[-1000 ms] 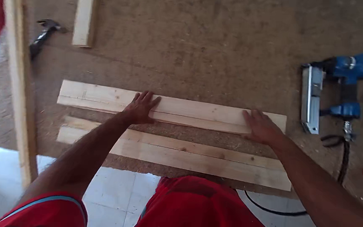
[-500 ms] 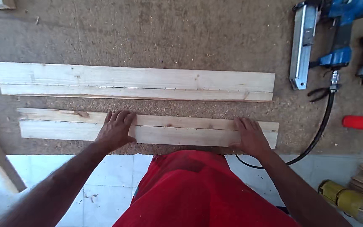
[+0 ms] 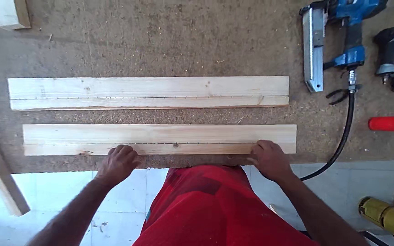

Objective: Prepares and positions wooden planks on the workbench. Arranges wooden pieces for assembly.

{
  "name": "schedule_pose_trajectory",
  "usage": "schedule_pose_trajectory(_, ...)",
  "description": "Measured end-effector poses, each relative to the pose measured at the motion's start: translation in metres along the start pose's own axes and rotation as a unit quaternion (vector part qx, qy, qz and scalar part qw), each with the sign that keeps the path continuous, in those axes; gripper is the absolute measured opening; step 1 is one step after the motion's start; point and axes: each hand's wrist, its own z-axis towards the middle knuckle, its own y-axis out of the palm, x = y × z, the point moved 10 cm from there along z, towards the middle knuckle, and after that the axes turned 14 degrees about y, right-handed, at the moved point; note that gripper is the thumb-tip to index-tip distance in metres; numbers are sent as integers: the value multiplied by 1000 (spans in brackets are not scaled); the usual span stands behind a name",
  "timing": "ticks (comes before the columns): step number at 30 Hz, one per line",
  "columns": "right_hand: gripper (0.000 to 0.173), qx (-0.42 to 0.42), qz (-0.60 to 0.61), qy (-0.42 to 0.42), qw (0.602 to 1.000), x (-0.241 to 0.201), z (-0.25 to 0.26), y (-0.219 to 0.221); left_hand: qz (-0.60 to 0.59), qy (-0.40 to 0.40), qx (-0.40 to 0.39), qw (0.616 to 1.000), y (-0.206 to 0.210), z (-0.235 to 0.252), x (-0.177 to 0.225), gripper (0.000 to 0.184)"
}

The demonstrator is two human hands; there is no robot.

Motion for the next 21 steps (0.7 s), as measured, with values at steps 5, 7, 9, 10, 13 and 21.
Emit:
schedule_pose_trajectory(5,102,-31,4,36,999,19,18,2,-19,-59,-6,998,-4,11,-17,87)
schedule_pose_trajectory(7,124,-48,-26,13,998,31,31,10,-14,-54,-44,997,3,37,-29,112)
schedule_pose_trajectory(9,126,-43,-42,-40,997,31,41,13,-4,-28,-64,998,7,58,-31,126)
schedule_pose_trajectory(10,124,-29,-43,-64,997,25,50,14,7,-20,-71,997,3,63,-35,127)
schedule_pose_trajectory(13,125,-21,-31,-79,996,27,52,18,31,4,-84,996,-9,61,-35,118)
schedule_pose_trajectory(21,123,0,-13,-94,995,5,50,39,-43,-34,-84,995,8,20,-63,113)
